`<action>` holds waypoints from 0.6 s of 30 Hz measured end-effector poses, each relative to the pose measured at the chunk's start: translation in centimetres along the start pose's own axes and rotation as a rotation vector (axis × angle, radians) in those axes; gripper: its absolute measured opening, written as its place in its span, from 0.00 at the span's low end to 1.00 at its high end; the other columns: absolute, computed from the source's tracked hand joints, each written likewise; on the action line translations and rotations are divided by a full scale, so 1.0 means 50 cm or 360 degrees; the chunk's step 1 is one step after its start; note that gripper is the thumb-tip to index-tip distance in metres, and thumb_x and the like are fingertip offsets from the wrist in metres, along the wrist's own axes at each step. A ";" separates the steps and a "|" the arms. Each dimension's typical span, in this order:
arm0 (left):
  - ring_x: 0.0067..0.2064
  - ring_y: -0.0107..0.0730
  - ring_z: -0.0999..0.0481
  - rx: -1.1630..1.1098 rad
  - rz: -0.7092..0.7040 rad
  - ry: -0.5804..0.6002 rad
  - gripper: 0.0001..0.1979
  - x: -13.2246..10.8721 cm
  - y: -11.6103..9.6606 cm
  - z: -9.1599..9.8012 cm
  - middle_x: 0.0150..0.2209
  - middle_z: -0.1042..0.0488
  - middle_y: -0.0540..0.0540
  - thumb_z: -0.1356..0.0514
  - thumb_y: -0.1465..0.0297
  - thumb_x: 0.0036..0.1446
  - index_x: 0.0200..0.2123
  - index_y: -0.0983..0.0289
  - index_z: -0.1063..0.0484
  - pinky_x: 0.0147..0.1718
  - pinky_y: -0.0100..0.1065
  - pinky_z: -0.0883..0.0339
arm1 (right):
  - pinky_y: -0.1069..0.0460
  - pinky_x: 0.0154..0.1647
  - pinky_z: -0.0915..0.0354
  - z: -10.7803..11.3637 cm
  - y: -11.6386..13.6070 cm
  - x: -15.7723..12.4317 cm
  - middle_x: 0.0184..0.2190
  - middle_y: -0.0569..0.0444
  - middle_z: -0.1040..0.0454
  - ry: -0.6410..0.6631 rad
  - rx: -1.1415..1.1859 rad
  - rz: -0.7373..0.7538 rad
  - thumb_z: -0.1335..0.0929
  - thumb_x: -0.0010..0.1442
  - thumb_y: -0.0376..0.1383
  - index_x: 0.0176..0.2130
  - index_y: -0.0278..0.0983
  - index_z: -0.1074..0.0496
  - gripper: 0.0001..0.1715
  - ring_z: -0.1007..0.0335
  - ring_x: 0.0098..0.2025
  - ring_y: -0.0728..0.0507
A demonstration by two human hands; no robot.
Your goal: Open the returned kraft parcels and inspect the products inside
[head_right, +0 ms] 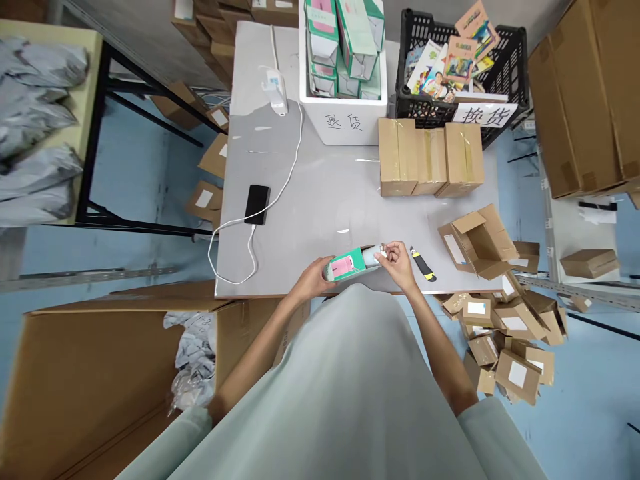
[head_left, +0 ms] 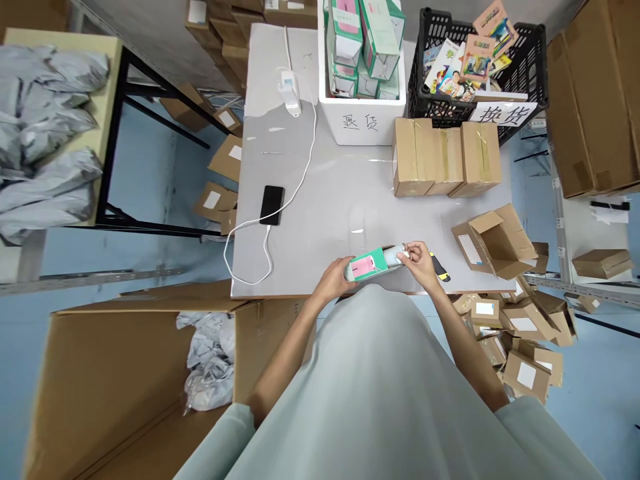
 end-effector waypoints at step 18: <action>0.60 0.57 0.14 -0.0131 0.0091 0.0044 0.39 -0.016 -0.033 -0.023 0.60 0.14 0.58 0.26 0.68 0.46 0.65 0.58 0.19 0.63 0.49 0.21 | 0.42 0.56 0.22 -0.023 0.016 -0.050 0.46 0.49 0.19 0.0357 -0.0798 0.0182 0.31 0.74 0.67 0.38 0.46 0.32 0.30 0.21 0.51 0.38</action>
Point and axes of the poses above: each hand's wrist, its own x-axis towards the middle knuckle, its own z-axis out of the back of the hand, y = z × x, the point moved 6 cm from there along x, towards the middle knuckle
